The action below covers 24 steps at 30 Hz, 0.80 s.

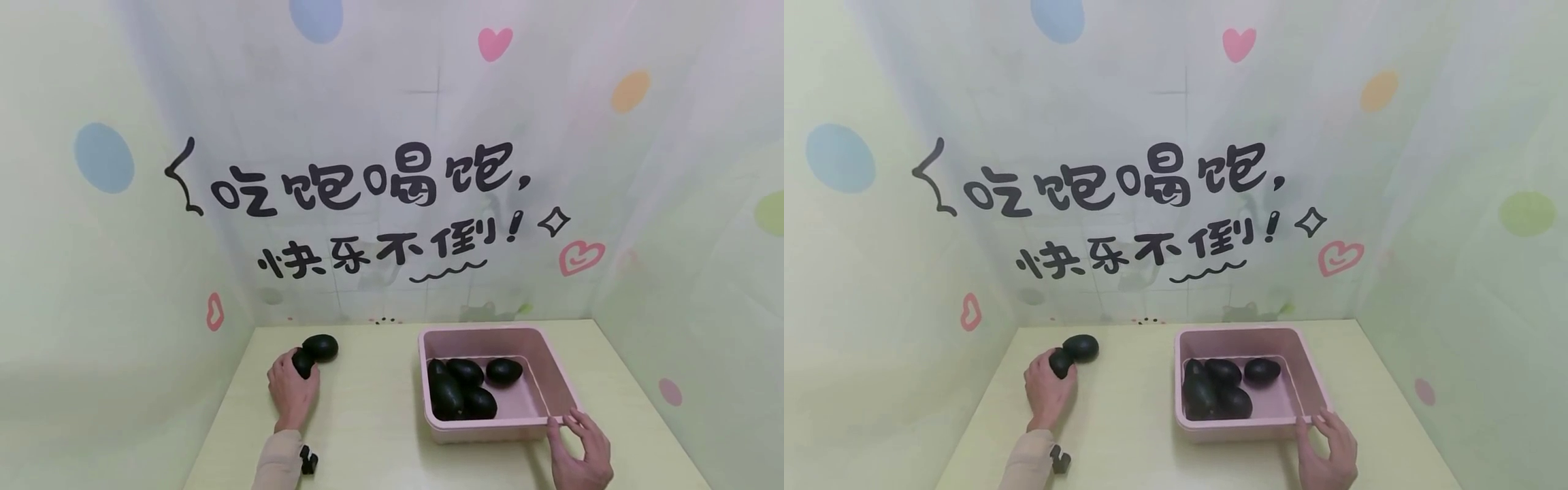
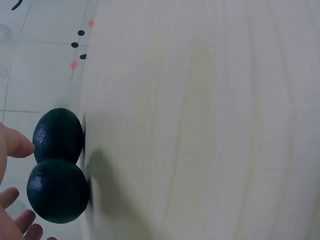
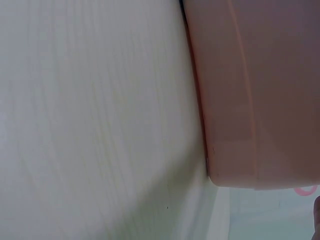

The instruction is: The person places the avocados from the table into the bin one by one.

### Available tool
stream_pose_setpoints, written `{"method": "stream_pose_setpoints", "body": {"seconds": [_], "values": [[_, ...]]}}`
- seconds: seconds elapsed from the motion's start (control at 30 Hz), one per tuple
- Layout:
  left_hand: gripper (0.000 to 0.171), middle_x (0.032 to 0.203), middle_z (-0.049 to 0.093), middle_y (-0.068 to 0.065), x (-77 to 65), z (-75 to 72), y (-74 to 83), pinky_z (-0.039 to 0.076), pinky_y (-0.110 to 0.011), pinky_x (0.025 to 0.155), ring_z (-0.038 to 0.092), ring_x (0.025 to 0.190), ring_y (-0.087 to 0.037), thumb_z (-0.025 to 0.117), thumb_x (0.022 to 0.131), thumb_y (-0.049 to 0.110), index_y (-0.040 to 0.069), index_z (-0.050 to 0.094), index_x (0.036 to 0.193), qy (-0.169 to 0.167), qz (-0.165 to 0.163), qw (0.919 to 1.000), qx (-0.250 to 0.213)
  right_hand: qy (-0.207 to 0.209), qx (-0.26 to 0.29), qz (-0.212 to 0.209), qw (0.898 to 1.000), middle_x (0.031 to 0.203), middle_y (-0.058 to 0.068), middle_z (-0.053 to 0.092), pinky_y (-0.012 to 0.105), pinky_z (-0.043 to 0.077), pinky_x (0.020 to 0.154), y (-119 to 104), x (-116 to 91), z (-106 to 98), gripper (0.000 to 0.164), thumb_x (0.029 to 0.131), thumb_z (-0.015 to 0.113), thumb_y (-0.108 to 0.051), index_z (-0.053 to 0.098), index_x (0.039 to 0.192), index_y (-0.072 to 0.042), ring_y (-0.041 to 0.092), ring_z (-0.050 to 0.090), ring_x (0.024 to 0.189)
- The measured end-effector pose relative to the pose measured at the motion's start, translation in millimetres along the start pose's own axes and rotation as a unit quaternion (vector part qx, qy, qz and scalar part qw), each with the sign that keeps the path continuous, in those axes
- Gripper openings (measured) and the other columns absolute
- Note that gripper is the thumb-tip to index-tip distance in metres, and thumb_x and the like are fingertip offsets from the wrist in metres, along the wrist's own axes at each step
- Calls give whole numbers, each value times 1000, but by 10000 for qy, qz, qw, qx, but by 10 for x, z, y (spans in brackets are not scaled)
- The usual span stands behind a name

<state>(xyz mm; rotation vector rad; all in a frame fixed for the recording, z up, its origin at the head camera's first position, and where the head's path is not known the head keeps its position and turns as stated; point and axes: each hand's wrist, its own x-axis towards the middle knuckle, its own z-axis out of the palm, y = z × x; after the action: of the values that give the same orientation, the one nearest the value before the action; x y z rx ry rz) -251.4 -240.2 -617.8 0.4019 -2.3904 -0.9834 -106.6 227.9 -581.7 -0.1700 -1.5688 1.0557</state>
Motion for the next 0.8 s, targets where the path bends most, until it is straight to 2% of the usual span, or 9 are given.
{"method": "stream_pose_setpoints", "body": {"seconds": [0.27, 0.47, 0.6, 0.8], "values": [[60, 144, 52, -33, 4, 52, -100, 38, -68, 109, 44, 134, -53, 76, 94, 21, -4, 55, 144, -222, -211, 9995, -19, -21, -117, -40, 9999, 106, 28, 78, 14, 44, 103, 230, -57, -25, 21, 68, 83, 16, 74, 86, 17, -5, 65, 114], [65, 148, 48, -34, 0, 62, -154, 38, -68, 108, 45, 133, -54, 77, 96, 26, -1, 51, 149, -311, -416, 9985, -148, -29, 12, -157, 9999, 105, 31, 77, 15, 45, 104, 67, -13, -4, 19, 69, 81, 17, 73, 86, 19, -3, 65, 114], [68, 151, 44, -34, 9, 75, -171, 42, -70, 105, 51, 129, -58, 74, 97, 29, 1, 46, 152, -443, -547, 9974, -162, -15, 40, -188, 9998, 104, 32, 76, 15, 45, 103, 21, 7, -1, 18, 71, 82, 16, 73, 86, 20, -3, 66, 114], [69, 153, 41, -34, 8, 101, -195, 44, -73, 104, 54, 127, -60, 72, 98, 30, 3, 43, 155, -599, -707, 9955, -200, 23, -12, -200, 9998, 104, 29, 78, 15, 45, 103, 240, -46, -14, 18, 71, 84, 13, 74, 85, 18, -3, 66, 113]]}}
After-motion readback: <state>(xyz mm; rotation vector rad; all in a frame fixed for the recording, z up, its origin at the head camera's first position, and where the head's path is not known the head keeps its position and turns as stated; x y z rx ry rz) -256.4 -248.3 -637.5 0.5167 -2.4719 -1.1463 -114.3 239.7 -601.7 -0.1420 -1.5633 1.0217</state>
